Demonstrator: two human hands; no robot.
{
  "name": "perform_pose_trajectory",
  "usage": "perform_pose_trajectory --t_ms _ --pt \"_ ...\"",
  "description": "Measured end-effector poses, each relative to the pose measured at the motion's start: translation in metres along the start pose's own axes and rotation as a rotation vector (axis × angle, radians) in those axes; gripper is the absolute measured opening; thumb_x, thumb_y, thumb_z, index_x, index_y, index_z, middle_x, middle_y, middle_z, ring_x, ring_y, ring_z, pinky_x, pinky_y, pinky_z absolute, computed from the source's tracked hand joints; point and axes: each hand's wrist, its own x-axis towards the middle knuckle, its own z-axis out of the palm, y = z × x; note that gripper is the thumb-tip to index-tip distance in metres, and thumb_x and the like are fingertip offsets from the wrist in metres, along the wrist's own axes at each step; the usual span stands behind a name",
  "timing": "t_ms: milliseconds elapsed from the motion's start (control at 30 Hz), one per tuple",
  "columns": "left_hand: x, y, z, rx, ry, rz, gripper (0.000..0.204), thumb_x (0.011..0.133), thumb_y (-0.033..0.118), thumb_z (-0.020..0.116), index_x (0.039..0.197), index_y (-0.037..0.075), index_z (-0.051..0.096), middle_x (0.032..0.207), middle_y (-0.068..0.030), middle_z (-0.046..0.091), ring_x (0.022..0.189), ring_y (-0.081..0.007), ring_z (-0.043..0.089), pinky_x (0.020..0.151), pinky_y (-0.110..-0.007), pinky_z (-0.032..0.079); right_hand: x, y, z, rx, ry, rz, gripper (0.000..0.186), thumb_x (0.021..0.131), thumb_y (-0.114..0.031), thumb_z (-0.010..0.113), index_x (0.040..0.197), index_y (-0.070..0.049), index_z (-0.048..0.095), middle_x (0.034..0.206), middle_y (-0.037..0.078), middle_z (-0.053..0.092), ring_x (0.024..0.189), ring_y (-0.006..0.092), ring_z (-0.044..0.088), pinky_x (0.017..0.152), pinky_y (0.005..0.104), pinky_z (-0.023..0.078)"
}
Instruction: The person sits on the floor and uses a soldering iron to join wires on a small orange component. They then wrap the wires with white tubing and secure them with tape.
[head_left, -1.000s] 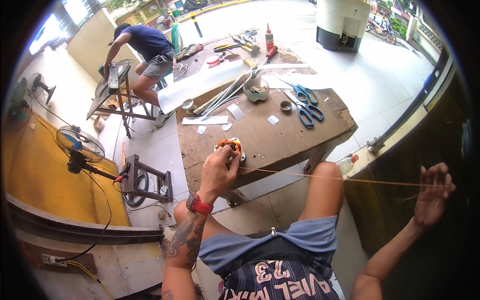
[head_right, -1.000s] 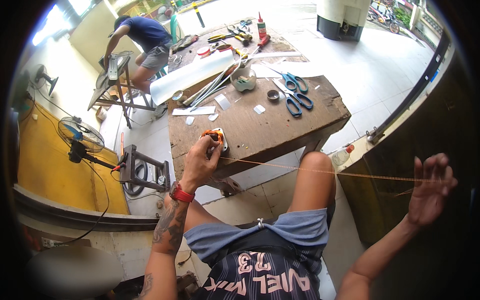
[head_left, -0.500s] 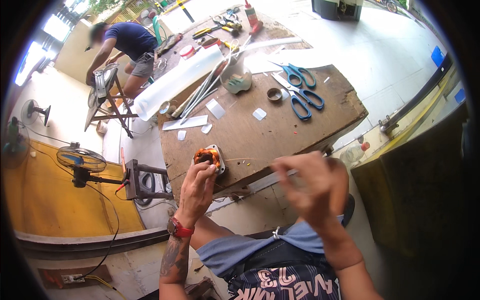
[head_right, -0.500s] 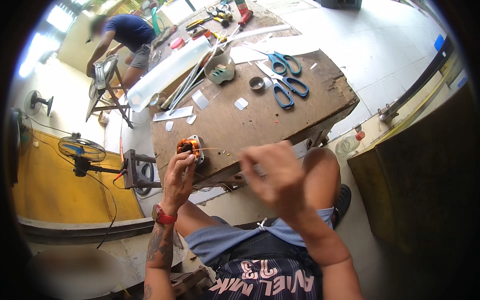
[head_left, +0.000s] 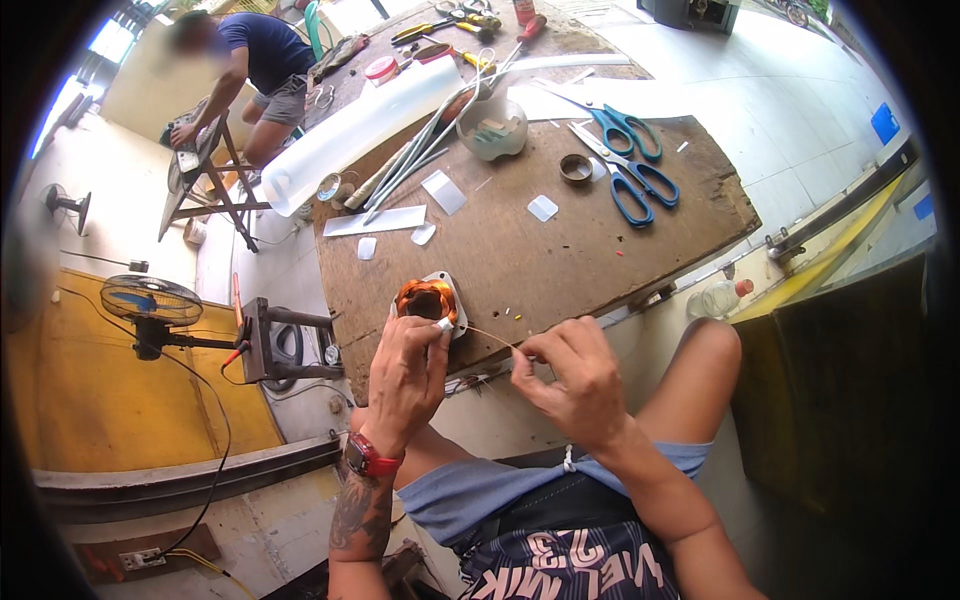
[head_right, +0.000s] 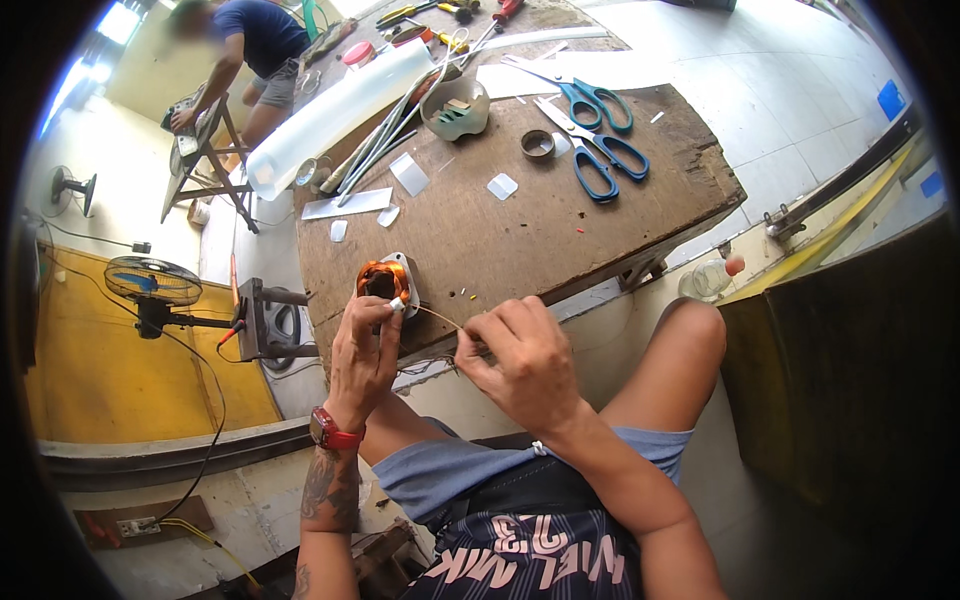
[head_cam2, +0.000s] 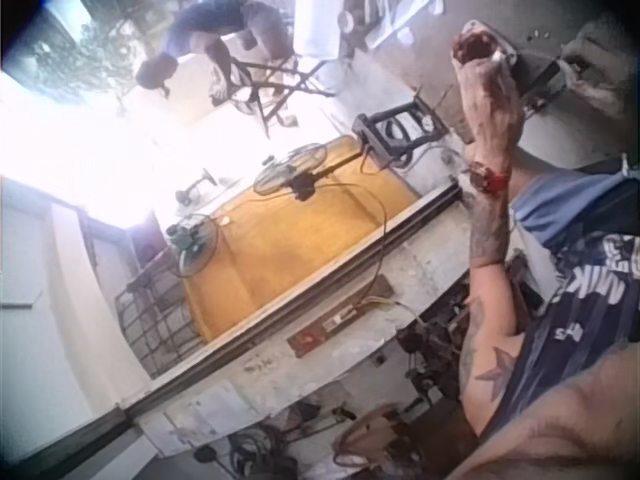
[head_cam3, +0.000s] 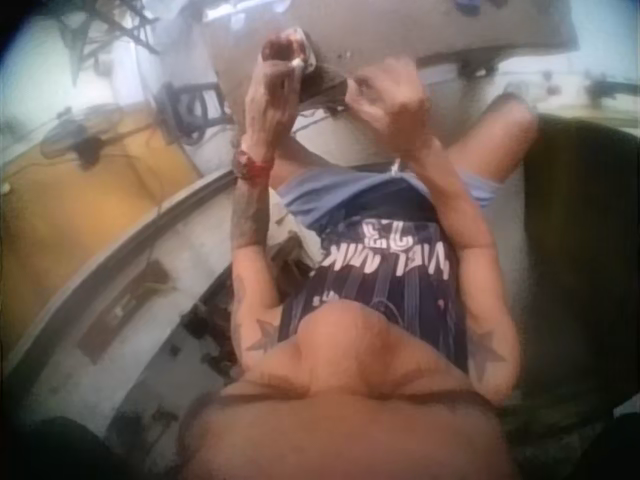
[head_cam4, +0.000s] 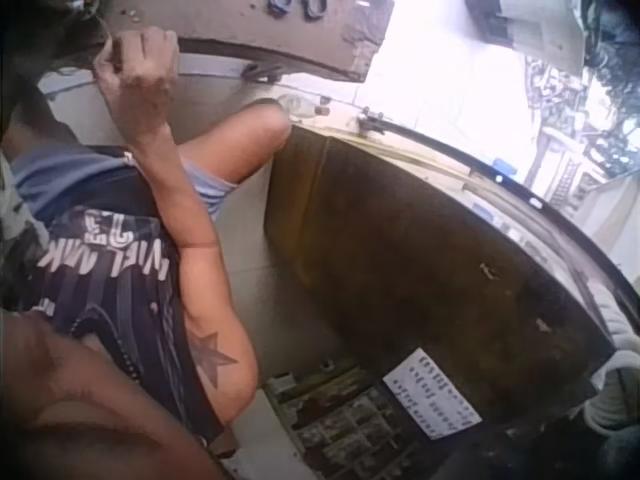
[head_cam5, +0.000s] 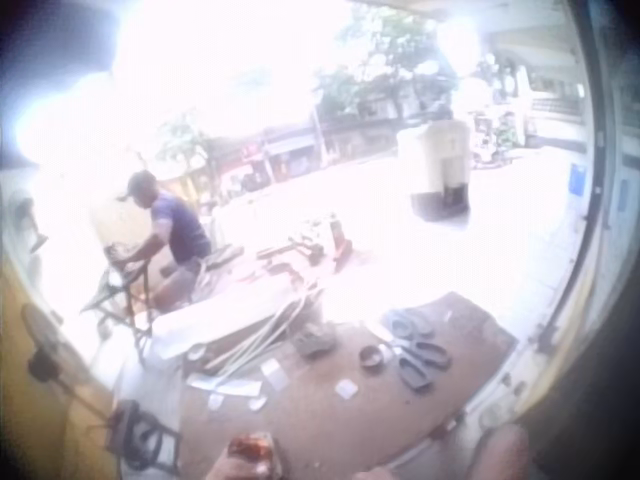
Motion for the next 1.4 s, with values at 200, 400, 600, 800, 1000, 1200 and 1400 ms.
perform_pose_trajectory --t_ms 200,400,600,800,1000,1200,1400 --pt "0.001 0.007 -0.002 -0.267 0.07 -0.148 0.02 0.094 -0.003 0.073 0.108 0.003 0.061 0.113 -0.0188 0.072 0.11 -0.0382 0.069 0.097 -0.045 0.056 0.01 -0.009 0.025 0.277 -0.096 0.117 0.008 0.088 -0.006 0.079 0.094 -0.005 0.074 0.084 0.008 0.065 0.078 0.028 0.063 0.072 0.0395 0.053" --pt "0.0 0.007 0.005 -0.149 0.107 -0.075 0.02 0.094 -0.003 0.072 0.108 0.002 0.06 0.107 -0.0185 0.07 0.104 -0.0392 0.068 0.097 -0.047 0.055 0.004 -0.006 0.006 0.273 -0.146 0.107 0.008 0.09 -0.008 0.077 0.094 -0.003 0.073 0.085 0.01 0.067 0.077 0.0274 0.064 0.07 0.0388 0.053" --pt "-0.002 0.004 0.001 -0.032 0.032 -0.031 0.022 0.096 -0.002 0.07 0.112 0.004 0.057 0.105 -0.0188 0.067 0.098 -0.0402 0.066 0.09 -0.048 0.054 -0.005 -0.006 0.005 0.26 -0.177 0.146 0.008 0.091 -0.009 0.076 0.093 -0.003 0.072 0.087 0.011 0.067 0.082 0.0289 0.065 0.074 0.0397 0.053" --pt "0.0 0.003 0.003 -0.108 0.088 -0.019 0.021 0.095 -0.003 0.072 0.111 0.002 0.061 0.105 -0.0176 0.07 0.103 -0.038 0.069 0.094 -0.048 0.055 0.01 -0.005 0.024 0.198 -0.058 0.079 0.009 0.092 -0.009 0.078 0.096 -0.002 0.074 0.086 0.009 0.068 0.078 0.0258 0.064 0.068 0.0367 0.053" --pt "-0.003 0.002 0.011 -0.32 0.222 -0.142 0.018 0.091 -0.003 0.078 0.105 0.001 0.068 0.101 -0.0139 0.074 0.101 -0.0306 0.073 0.089 -0.044 0.057 0.013 -0.005 0.025 0.845 -0.32 0.563 0.038 0.097 -0.01 0.073 0.133 -0.004 0.063 0.092 0.01 0.07 0.086 0.0273 0.067 0.075 0.0384 0.056" --pt "0.0 0.008 0.007 -0.202 0.155 -0.148 0.018 0.092 0.0 0.074 0.108 0.004 0.065 0.1 -0.014 0.071 0.09 -0.0312 0.069 0.082 -0.043 0.056 0.054 -0.016 0.044 0.088 -0.242 -0.181 0.059 0.097 -0.012 0.073 0.151 -0.006 0.051 0.105 0.012 0.071 0.09 0.0271 0.066 0.079 0.0351 0.055" --pt "0.003 0.013 0.007 -0.13 0.165 -0.165 0.015 0.094 0.005 0.073 0.102 0.004 0.06 0.093 -0.0135 0.065 0.086 -0.0319 0.066 0.078 -0.042 0.054 -0.092 0.011 -0.18 0.821 -0.348 0.821 0.065 0.086 -0.002 0.086 0.141 -0.001 0.053 0.091 0.005 0.069 0.082 0.0116 0.068 0.072 0.0253 0.054"
